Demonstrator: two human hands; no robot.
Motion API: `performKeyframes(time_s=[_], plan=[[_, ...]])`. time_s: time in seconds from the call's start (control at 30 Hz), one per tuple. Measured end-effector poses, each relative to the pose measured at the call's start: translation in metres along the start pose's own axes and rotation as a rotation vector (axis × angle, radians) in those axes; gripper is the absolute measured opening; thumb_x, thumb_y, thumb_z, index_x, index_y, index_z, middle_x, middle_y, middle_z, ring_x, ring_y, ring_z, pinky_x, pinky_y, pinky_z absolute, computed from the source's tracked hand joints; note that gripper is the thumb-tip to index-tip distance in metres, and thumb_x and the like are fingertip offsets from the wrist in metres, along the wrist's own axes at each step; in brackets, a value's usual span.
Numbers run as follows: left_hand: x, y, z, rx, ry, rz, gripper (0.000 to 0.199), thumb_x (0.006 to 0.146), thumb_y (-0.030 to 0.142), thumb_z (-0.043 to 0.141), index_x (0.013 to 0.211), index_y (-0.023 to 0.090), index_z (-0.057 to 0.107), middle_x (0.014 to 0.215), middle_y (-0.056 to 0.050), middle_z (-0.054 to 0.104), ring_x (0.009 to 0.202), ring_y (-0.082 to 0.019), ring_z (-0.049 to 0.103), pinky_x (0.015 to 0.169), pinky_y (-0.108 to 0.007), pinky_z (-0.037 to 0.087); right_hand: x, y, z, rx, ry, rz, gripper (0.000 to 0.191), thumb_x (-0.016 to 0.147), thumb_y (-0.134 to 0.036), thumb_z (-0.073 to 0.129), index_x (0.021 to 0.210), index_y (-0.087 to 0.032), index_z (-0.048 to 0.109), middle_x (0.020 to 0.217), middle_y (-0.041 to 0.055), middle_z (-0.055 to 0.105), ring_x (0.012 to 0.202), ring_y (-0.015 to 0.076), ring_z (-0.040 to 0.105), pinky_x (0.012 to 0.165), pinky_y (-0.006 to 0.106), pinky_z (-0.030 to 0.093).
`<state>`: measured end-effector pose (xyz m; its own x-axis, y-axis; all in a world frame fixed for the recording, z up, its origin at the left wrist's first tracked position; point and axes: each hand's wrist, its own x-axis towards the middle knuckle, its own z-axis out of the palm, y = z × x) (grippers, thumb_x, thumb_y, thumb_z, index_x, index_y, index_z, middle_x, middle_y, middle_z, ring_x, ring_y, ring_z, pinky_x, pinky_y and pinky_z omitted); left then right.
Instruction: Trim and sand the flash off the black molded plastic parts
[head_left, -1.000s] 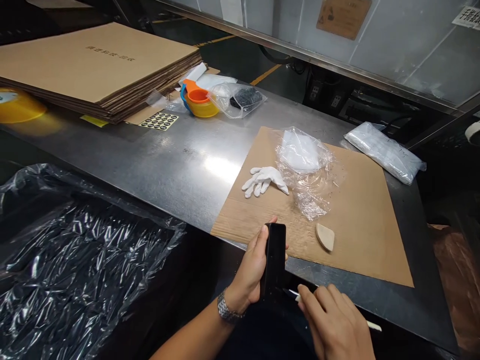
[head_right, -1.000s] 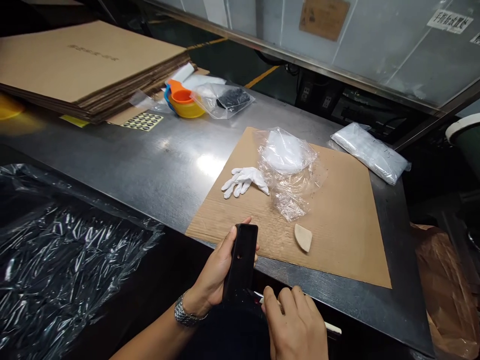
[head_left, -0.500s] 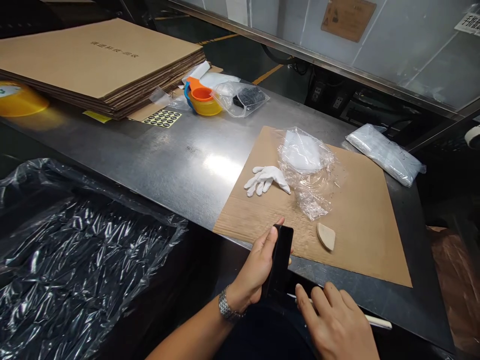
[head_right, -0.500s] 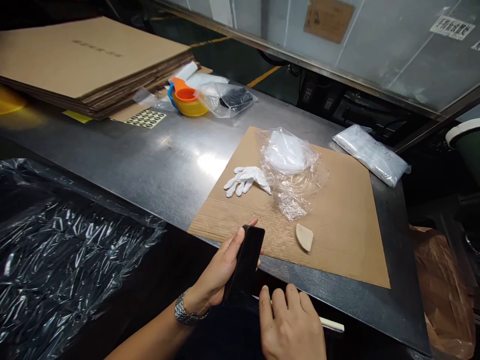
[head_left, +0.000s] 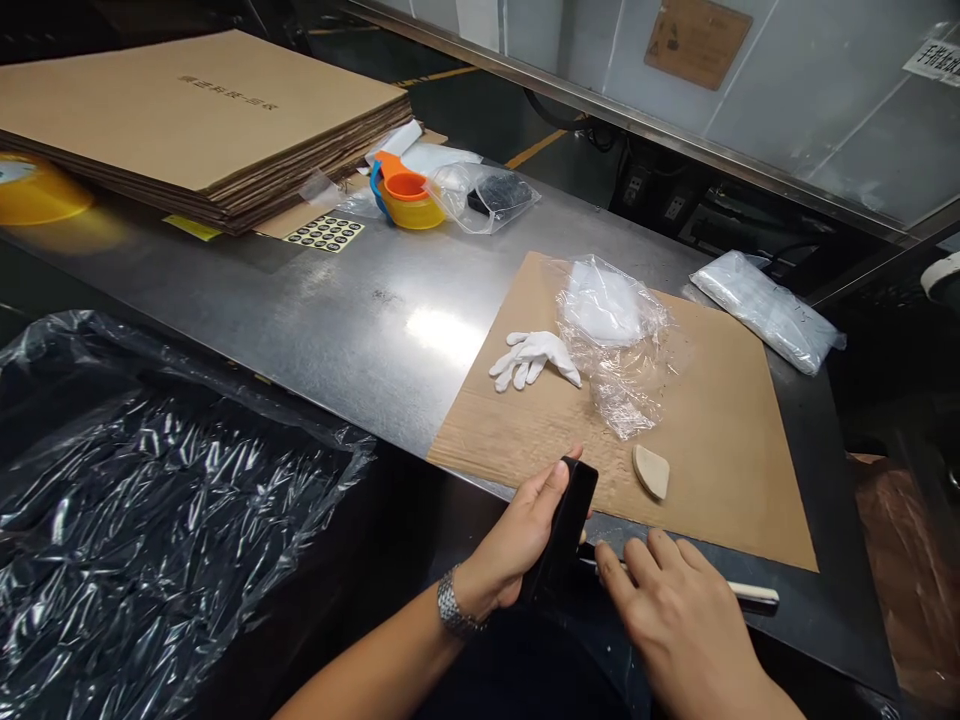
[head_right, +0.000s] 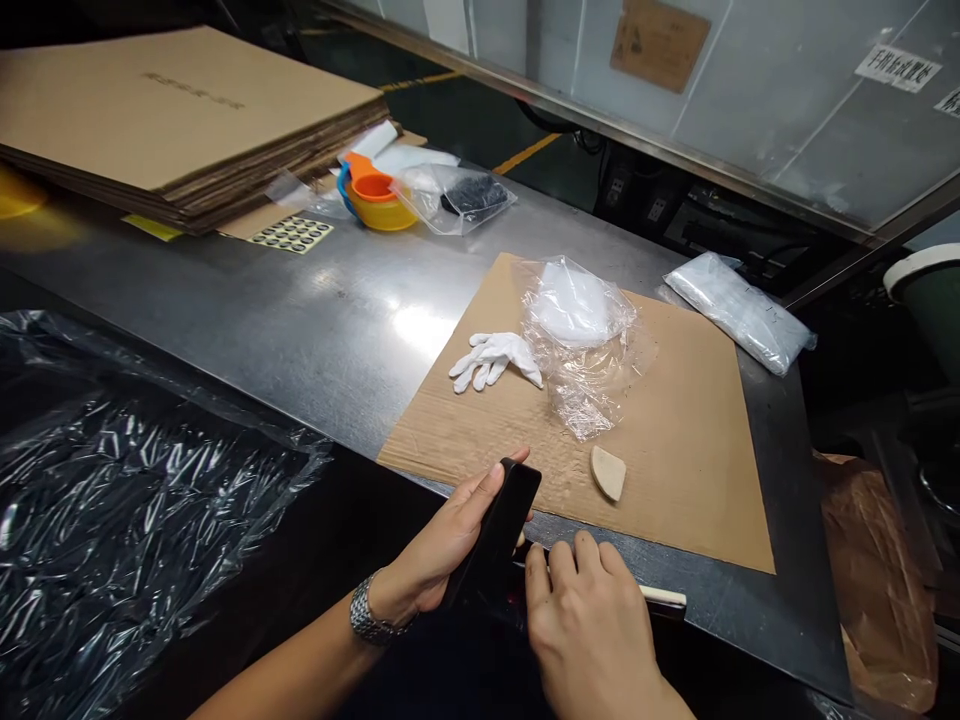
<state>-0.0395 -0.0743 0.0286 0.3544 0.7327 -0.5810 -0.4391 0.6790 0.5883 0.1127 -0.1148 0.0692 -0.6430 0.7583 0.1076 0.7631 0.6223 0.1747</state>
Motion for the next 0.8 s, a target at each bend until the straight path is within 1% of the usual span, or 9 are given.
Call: performKeyframes(time_s=[0.2, 0.33, 0.43, 0.53, 0.63, 0.7, 0.8], plan=[[-0.003, 0.001, 0.003, -0.010, -0.025, -0.065, 0.050, 0.087, 0.046, 0.046, 0.131, 0.023, 0.043, 0.064, -0.001, 0.059, 0.046, -0.009, 0.054, 0.043, -0.018, 0.043, 0.005, 0.016, -0.001, -0.055, -0.045, 0.016, 0.029, 0.064, -0.010, 0.058, 0.090, -0.018, 0.065, 0.060, 0.0028, 0.056, 0.059, 0.0174, 0.048, 0.055, 0.031, 0.028], [-0.003, -0.003, 0.002, -0.006, -0.049, -0.097, 0.049, 0.085, 0.049, 0.047, 0.126, 0.023, 0.047, 0.064, -0.001, 0.059, 0.045, -0.010, 0.056, 0.039, -0.016, 0.040, 0.012, 0.025, -0.002, -0.084, -0.084, 0.028, 0.021, 0.068, -0.009, 0.057, 0.085, -0.019, 0.064, 0.061, 0.0034, 0.057, 0.060, 0.0181, 0.050, 0.055, 0.031, 0.029], [-0.001, -0.007, 0.000, -0.006, -0.081, -0.147, 0.050, 0.083, 0.051, 0.048, 0.123, 0.021, 0.049, 0.067, -0.003, 0.062, 0.046, -0.011, 0.057, 0.039, -0.016, 0.040, 0.016, 0.031, -0.003, -0.124, -0.087, 0.047, 0.020, 0.067, -0.008, 0.058, 0.083, -0.018, 0.065, 0.061, 0.0037, 0.058, 0.060, 0.0187, 0.051, 0.055, 0.031, 0.029], [0.002, -0.009, -0.003, -0.070, -0.110, -0.203, 0.048, 0.085, 0.049, 0.046, 0.125, 0.023, 0.045, 0.066, -0.003, 0.063, 0.047, -0.013, 0.059, 0.040, -0.018, 0.042, 0.016, 0.037, -0.006, -0.168, -0.100, 0.062, 0.024, 0.067, -0.007, 0.056, 0.086, -0.017, 0.067, 0.064, 0.0051, 0.059, 0.061, 0.0198, 0.052, 0.055, 0.032, 0.029], [0.006, -0.009, -0.006, -0.199, -0.155, -0.321, 0.045, 0.089, 0.049, 0.038, 0.127, 0.025, 0.043, 0.065, -0.004, 0.064, 0.046, -0.014, 0.060, 0.041, -0.020, 0.045, 0.011, 0.044, -0.008, -0.180, -0.091, 0.071, 0.030, 0.070, -0.005, 0.052, 0.093, -0.016, 0.067, 0.063, 0.0055, 0.057, 0.061, 0.0203, 0.051, 0.055, 0.032, 0.028], [0.010, -0.009, -0.009, -0.275, -0.192, -0.397, 0.044, 0.089, 0.049, 0.036, 0.120, 0.021, 0.050, 0.065, -0.005, 0.064, 0.047, -0.014, 0.060, 0.042, -0.021, 0.046, 0.006, 0.049, -0.009, -0.126, -0.060, 0.075, 0.031, 0.076, -0.006, 0.047, 0.098, -0.017, 0.066, 0.063, 0.0046, 0.055, 0.060, 0.0188, 0.048, 0.054, 0.031, 0.028], [0.014, -0.011, -0.011, -0.337, -0.217, -0.464, 0.045, 0.088, 0.051, 0.037, 0.097, 0.013, 0.061, 0.066, -0.007, 0.065, 0.048, -0.015, 0.060, 0.043, -0.022, 0.047, -0.001, 0.052, -0.008, 0.072, -0.029, 0.115, 0.028, 0.091, -0.018, 0.036, 0.095, -0.019, 0.064, 0.064, 0.0025, 0.052, 0.059, 0.0161, 0.045, 0.054, 0.029, 0.028]])
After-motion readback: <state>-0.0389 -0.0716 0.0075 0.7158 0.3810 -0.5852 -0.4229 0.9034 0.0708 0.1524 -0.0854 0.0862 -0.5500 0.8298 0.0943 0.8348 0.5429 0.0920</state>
